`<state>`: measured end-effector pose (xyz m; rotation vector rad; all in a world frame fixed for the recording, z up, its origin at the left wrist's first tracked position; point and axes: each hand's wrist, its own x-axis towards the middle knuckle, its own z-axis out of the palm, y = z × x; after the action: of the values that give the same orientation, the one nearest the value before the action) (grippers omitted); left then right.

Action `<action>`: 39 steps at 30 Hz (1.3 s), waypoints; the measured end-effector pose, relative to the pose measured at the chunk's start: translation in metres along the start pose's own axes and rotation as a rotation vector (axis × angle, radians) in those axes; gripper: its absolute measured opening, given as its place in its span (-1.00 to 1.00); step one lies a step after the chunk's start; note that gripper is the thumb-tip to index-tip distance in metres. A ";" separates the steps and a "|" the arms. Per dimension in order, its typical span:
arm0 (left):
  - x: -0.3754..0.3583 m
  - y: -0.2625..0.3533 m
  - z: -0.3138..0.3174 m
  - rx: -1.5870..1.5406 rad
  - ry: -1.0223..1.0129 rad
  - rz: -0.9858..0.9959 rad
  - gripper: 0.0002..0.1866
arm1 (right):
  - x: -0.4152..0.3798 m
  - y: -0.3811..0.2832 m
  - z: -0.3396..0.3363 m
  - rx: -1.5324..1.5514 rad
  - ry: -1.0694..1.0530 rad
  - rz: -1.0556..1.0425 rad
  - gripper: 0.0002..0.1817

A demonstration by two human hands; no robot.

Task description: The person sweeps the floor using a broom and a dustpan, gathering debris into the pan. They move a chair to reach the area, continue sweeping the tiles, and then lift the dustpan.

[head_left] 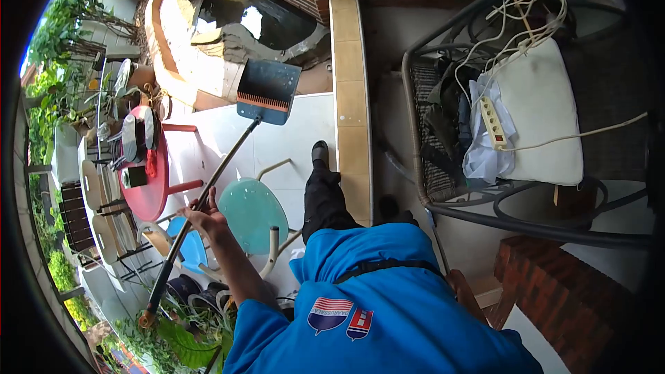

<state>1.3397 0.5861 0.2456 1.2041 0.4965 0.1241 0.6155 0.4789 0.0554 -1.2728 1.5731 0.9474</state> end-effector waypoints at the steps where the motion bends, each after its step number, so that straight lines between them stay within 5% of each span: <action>1: 0.029 -0.011 0.006 -0.009 -0.021 -0.049 -0.50 | -0.007 -0.019 0.003 -0.007 0.012 -0.011 -0.61; 8: 0.192 -0.097 0.052 -0.018 -0.061 -0.215 -0.41 | -0.026 -0.206 -0.003 -0.108 0.000 -0.017 -0.55; 15: 0.231 -0.090 0.126 0.108 -0.046 -0.251 -0.48 | -0.046 -0.280 -0.006 -0.105 0.005 -0.111 -0.48; 19: 0.243 -0.084 0.160 0.119 -0.085 -0.239 -0.50 | -0.173 -0.468 -0.077 0.431 0.032 0.305 -0.53; 22: 0.257 -0.087 0.185 0.144 -0.129 -0.276 -0.45 | -0.122 -0.442 -0.046 0.166 0.035 0.097 -0.57; 25: 0.267 -0.091 0.217 0.194 -0.188 -0.291 -0.45 | -0.105 -0.446 -0.025 0.615 0.221 -0.145 -0.63; 29: 0.285 -0.104 0.257 0.238 -0.235 -0.239 -0.51 | -0.164 -0.559 -0.102 0.339 0.238 -0.014 -0.73; 33: 0.316 -0.126 0.295 0.246 -0.207 -0.312 -0.43 | -0.109 -0.579 -0.091 0.485 0.309 -0.187 -0.71; 39: 0.345 -0.143 0.354 0.337 -0.297 -0.309 -0.43 | -0.087 -0.658 -0.132 0.731 0.360 -0.162 -0.73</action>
<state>1.7739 0.3493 0.1050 1.4281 0.4453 -0.4125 1.2485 0.2613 0.1583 -1.0371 1.8145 -0.0002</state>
